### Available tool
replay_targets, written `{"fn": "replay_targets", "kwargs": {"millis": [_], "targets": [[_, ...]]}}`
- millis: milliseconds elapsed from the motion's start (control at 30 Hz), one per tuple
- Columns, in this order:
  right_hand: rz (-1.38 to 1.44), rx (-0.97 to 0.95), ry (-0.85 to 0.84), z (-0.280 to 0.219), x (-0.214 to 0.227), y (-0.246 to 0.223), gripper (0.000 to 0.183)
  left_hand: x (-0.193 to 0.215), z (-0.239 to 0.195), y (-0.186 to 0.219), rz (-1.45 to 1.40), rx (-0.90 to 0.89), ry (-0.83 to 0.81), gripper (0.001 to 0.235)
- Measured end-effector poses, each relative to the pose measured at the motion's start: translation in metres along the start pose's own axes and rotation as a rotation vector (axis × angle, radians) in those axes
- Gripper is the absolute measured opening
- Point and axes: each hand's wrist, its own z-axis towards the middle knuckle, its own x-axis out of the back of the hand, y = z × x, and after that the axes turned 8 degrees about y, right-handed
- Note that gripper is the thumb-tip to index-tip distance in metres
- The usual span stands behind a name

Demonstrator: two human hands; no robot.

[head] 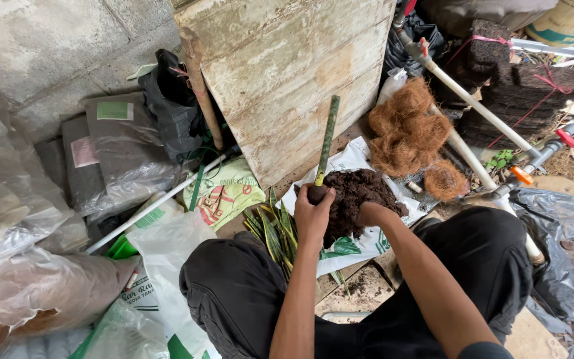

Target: The person sits on the ground and packs soil around the base of a plant cutting held in the left hand. They repeatedly scoop soil from a bag and press it into a ball around the cutting's roots.

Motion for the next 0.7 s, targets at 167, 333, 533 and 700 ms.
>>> {"fn": "replay_targets", "kwargs": {"millis": [167, 333, 533, 700], "targets": [[0.104, -0.038, 0.334, 0.022, -0.012, -0.033, 0.069, 0.001, 0.003, 0.000, -0.076, 0.059, -0.011, 0.037], [0.064, 0.089, 0.709, 0.022, -0.052, -0.062, 0.075, -0.006, 0.005, 0.002, -0.024, -0.058, 0.045, 0.040], [0.055, -0.068, 0.792, 0.032, -0.065, -0.049, 0.057, -0.009, 0.006, -0.004, -0.063, -0.098, 0.030, 0.040], [0.242, -0.166, 0.710, 0.028, -0.061, -0.043, 0.062, -0.006, 0.004, -0.005, -0.034, -0.054, 0.023, 0.037]]}}
